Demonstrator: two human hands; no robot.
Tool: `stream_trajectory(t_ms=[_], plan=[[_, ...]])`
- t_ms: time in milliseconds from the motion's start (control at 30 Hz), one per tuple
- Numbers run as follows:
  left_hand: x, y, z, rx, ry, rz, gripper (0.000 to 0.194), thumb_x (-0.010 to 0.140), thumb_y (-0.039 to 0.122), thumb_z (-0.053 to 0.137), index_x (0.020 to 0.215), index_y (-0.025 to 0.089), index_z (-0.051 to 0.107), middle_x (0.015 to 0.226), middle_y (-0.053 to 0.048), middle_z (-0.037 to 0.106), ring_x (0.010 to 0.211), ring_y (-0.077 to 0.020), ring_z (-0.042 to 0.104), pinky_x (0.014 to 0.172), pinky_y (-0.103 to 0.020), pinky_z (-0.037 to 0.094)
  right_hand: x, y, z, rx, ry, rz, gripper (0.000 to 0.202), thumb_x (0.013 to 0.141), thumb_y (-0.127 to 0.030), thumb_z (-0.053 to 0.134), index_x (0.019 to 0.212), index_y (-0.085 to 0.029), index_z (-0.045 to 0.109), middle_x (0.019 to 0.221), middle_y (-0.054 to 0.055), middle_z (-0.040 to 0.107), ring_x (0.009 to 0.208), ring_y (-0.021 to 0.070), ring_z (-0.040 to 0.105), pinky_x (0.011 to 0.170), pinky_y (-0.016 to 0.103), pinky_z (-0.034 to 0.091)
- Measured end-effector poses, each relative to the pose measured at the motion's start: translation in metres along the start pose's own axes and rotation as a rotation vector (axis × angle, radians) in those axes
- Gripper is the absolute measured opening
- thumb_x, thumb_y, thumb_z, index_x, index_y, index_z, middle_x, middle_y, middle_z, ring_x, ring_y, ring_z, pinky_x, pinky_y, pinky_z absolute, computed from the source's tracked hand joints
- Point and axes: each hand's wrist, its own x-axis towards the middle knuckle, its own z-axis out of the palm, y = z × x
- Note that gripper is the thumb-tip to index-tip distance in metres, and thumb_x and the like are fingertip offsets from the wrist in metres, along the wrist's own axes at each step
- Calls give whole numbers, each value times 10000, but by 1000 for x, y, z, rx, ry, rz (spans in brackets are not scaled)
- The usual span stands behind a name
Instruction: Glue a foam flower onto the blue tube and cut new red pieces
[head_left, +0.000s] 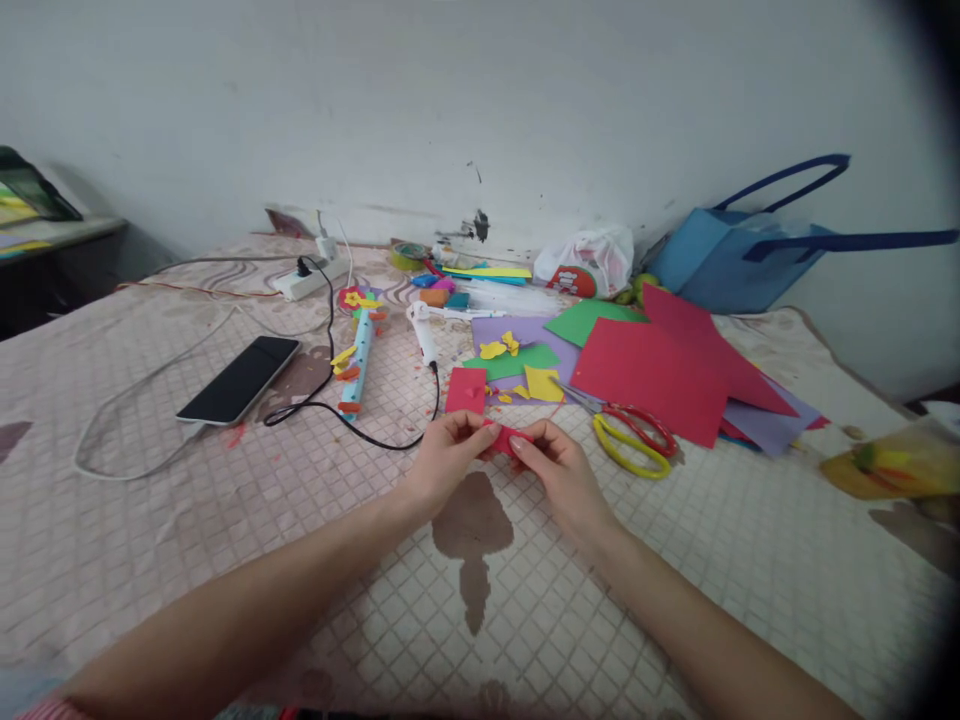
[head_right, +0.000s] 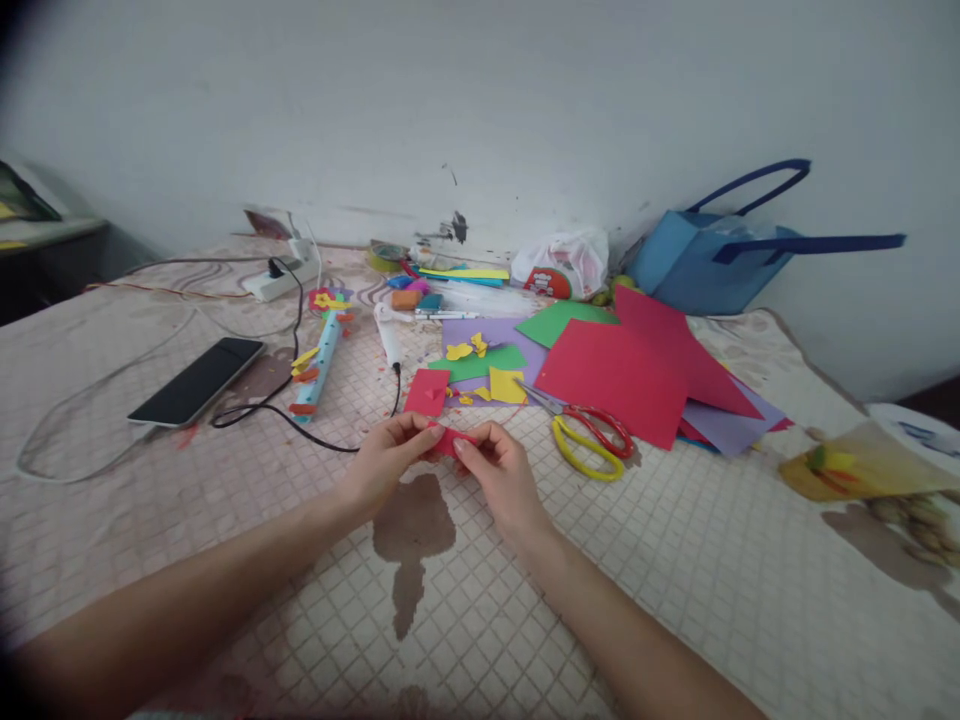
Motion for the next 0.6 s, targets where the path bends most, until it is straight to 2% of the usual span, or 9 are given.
stream_trajectory(t_ms=[600], plan=[[0, 0, 0, 80, -9, 30, 223, 709, 342, 674, 692, 128, 612, 635, -13, 593, 597, -99, 527, 596, -232, 424, 1, 3, -2, -30, 6, -7, 153, 740, -334, 655, 721, -204, 576, 618, -25, 577, 577, 119, 515, 578, 261, 397]])
